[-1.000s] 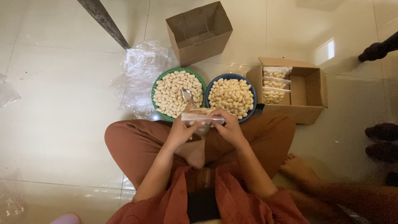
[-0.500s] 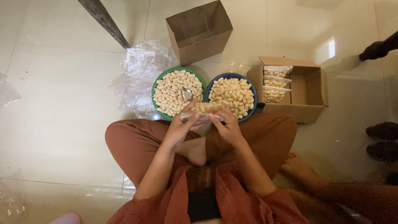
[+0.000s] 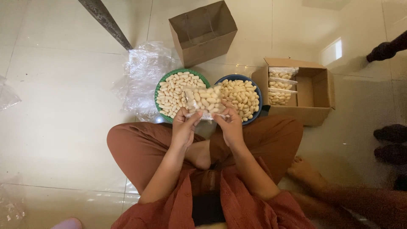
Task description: Packaging small food items into plastic bags using a spoon while sitting on the floor
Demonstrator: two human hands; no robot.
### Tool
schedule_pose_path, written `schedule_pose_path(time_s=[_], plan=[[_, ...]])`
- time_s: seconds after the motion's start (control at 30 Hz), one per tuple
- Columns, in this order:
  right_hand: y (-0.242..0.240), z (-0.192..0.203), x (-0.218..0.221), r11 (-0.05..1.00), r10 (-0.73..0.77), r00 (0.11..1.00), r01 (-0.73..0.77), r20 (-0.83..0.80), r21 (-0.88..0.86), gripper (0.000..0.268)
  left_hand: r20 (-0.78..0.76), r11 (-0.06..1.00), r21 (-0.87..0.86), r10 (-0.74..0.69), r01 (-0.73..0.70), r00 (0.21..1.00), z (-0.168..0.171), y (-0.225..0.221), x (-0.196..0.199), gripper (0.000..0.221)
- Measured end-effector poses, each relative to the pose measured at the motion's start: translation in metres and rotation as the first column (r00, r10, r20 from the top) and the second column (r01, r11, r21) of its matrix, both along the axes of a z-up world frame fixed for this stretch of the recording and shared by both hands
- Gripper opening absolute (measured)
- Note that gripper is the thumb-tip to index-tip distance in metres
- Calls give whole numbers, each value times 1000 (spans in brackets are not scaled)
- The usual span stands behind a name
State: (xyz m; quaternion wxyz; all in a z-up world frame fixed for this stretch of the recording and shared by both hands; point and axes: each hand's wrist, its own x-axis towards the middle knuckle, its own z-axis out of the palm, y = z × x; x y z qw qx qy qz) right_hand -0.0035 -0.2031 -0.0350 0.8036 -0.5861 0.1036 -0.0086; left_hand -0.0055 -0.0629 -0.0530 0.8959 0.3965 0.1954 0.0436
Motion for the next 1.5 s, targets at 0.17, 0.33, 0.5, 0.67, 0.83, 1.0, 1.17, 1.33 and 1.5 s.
schedule_pose_path(time_s=[0.17, 0.33, 0.5, 0.67, 0.83, 1.0, 1.17, 1.33, 1.5], plan=[[-7, 11, 2, 957, 133, 974, -78, -183, 280, 34, 76, 974, -170, -140, 151, 987, -23, 14, 3, 39], [-31, -32, 8, 913, 303, 939, -237, -162, 332, 48, 157, 898, -281, -306, 339, 939, -34, 28, 6, 49], [-41, -53, 16, 906, 319, 948, -304, -2, 295, 42, 251, 834, -298, -401, 464, 881, -17, 29, 7, 33], [-37, -19, 22, 959, 221, 967, -239, 127, 152, 41, 217, 787, -380, -435, 486, 874, 14, 29, 12, 43], [-28, 22, 17, 958, 224, 926, -151, 304, -244, 40, 155, 828, -198, -503, 525, 850, 19, 26, 1, 85], [-29, 32, 16, 938, 296, 914, -223, 277, -266, 34, 142, 885, 37, -464, 464, 874, 41, 26, -2, 90], [-54, 32, 20, 802, 590, 770, -524, 243, -288, 52, 218, 867, 174, -496, 467, 840, 29, 36, 7, 95], [-53, 48, 18, 545, 787, 598, -562, 150, -622, 65, 181, 681, 593, -632, 429, 753, 35, 42, 11, 87], [-45, 49, 10, 513, 652, 742, -279, 157, -812, 74, 175, 632, 666, -648, 395, 741, 36, 34, 7, 80]])
